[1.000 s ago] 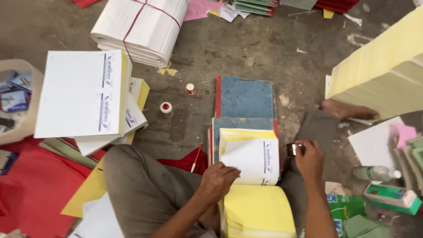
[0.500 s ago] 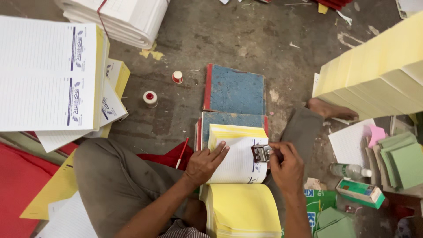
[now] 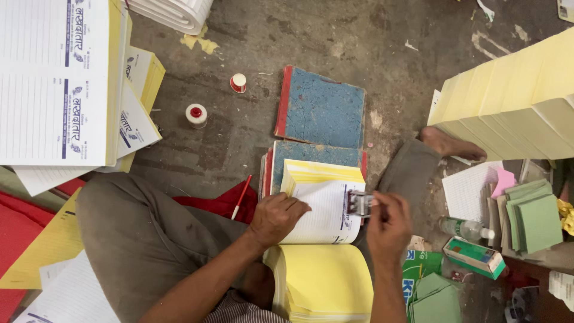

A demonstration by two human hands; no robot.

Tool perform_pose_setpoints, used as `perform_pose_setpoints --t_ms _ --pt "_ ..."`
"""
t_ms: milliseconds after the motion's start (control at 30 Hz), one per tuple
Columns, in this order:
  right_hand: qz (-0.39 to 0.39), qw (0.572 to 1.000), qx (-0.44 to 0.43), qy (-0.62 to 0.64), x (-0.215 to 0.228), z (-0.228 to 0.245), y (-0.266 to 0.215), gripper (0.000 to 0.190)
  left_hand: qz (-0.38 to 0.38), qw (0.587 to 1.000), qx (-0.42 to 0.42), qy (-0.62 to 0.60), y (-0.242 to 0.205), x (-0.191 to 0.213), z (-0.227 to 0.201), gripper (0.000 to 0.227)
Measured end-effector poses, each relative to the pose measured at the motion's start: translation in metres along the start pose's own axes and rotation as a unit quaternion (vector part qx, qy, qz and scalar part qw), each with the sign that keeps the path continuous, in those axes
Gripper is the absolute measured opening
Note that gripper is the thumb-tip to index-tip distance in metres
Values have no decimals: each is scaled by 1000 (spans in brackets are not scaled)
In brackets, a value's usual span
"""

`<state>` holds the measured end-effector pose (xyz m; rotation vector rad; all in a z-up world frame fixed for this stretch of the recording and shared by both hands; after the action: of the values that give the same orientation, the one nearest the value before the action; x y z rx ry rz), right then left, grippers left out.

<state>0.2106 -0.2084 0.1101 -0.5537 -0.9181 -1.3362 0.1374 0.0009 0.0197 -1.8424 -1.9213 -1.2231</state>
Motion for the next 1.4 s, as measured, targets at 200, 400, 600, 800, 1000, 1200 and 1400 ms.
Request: perform_pose_setpoints --t_ms 200,400,600,800,1000,1200,1400 --pt "-21 998 46 27 13 7 10 14 5 994 -14 112 -1 0 0 31" --pt "-5 998 57 -3 3 19 23 15 47 988 -6 148 -6 -7 4 46" --pt "10 999 44 -12 4 36 33 16 38 989 -8 142 -13 -13 3 47" --pt "38 997 52 -39 0 42 39 19 10 988 2 154 -15 -10 8 51" --pt "3 995 77 -57 -27 51 23 21 19 988 18 154 -17 -11 11 48" --pt "-66 995 74 -13 36 49 12 18 29 987 -11 159 -17 -17 7 46" --pt "-107 991 77 -14 57 50 13 15 224 970 95 -18 -17 -57 7 33"
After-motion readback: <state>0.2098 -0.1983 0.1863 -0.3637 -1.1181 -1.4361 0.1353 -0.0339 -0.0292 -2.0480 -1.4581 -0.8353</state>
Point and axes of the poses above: each hand's wrist, its own y-axis towards the middle knuckle, its own x-axis out of the back of the hand, z = x × y, the point moved 10 cm from there along y, towards the middle knuckle, and after that the axes turned 11 degrees about z, right-handed, at the moved point
